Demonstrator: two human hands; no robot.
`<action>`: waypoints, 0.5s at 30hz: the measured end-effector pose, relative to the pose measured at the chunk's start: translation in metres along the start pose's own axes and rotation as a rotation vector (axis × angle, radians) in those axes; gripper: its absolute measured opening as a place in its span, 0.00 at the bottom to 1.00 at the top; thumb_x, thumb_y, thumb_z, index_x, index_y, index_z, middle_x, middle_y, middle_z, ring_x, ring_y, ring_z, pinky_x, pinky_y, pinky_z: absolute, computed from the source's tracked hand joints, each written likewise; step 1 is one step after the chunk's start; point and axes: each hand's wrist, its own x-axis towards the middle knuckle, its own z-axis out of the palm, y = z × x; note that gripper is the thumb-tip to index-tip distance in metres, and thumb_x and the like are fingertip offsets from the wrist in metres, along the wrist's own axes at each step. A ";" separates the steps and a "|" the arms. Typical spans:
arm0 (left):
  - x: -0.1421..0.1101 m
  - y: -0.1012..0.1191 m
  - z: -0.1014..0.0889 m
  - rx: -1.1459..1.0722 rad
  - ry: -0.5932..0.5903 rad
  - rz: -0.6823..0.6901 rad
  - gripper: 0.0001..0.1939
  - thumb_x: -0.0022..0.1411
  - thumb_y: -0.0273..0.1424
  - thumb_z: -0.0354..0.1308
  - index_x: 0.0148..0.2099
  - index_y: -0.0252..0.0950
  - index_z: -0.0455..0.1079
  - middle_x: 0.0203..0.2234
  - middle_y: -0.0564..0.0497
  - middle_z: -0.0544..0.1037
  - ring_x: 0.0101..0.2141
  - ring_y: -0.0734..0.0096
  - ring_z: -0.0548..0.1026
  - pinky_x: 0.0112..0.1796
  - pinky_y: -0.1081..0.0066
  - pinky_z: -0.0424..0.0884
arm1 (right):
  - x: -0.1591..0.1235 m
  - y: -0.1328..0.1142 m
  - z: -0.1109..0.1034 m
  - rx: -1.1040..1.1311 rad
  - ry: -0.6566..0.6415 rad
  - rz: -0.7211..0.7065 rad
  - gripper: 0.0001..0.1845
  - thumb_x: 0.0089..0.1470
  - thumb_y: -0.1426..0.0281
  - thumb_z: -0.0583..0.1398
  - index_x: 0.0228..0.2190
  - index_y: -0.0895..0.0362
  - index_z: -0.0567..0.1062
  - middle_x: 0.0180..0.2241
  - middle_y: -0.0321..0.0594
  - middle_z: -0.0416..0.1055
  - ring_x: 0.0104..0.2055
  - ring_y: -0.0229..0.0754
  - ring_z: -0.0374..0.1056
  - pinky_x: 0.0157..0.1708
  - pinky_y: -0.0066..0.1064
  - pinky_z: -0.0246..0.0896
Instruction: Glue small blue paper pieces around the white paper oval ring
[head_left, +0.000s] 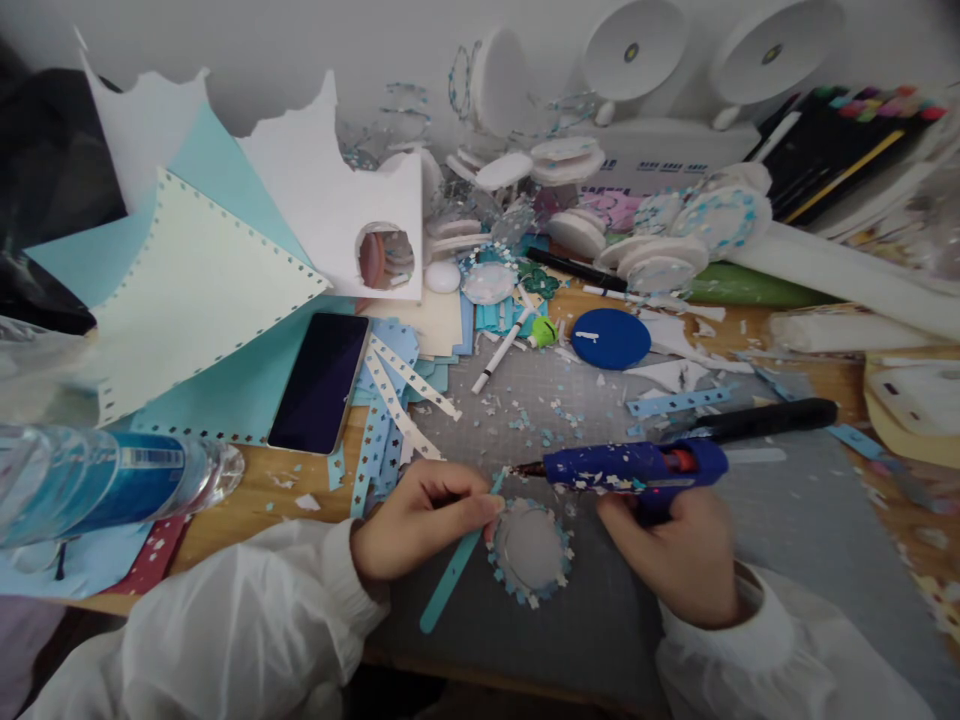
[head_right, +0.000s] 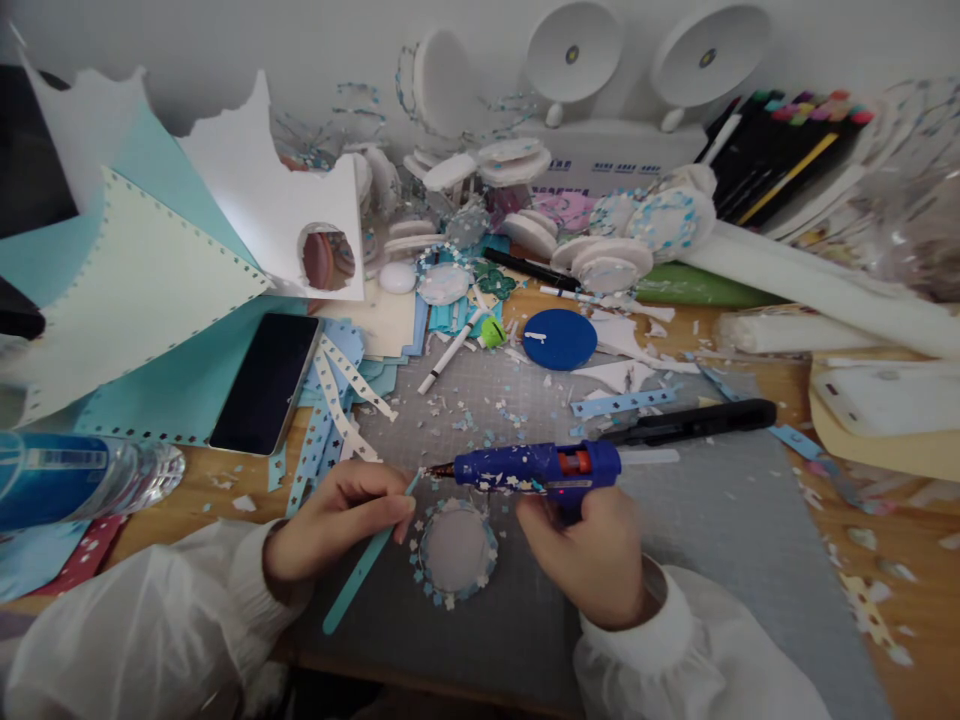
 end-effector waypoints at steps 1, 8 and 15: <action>0.000 0.000 0.000 0.001 -0.002 -0.003 0.20 0.60 0.39 0.57 0.21 0.31 0.69 0.18 0.52 0.69 0.23 0.76 0.64 0.27 0.73 0.58 | 0.000 0.001 0.000 -0.004 -0.002 -0.009 0.18 0.44 0.61 0.57 0.11 0.54 0.63 0.09 0.35 0.60 0.14 0.41 0.61 0.17 0.31 0.52; 0.001 -0.001 -0.001 0.024 -0.011 0.003 0.19 0.61 0.38 0.56 0.21 0.31 0.68 0.17 0.52 0.66 0.22 0.76 0.62 0.26 0.73 0.56 | 0.001 -0.001 -0.003 0.014 -0.007 -0.060 0.17 0.45 0.62 0.57 0.11 0.55 0.64 0.09 0.34 0.59 0.13 0.41 0.61 0.17 0.31 0.52; 0.000 0.000 -0.001 0.012 -0.015 0.008 0.18 0.61 0.36 0.56 0.22 0.31 0.68 0.18 0.52 0.67 0.22 0.76 0.62 0.26 0.73 0.57 | 0.001 0.003 0.000 0.018 -0.009 -0.061 0.17 0.46 0.61 0.57 0.12 0.55 0.65 0.10 0.36 0.62 0.14 0.44 0.63 0.18 0.32 0.54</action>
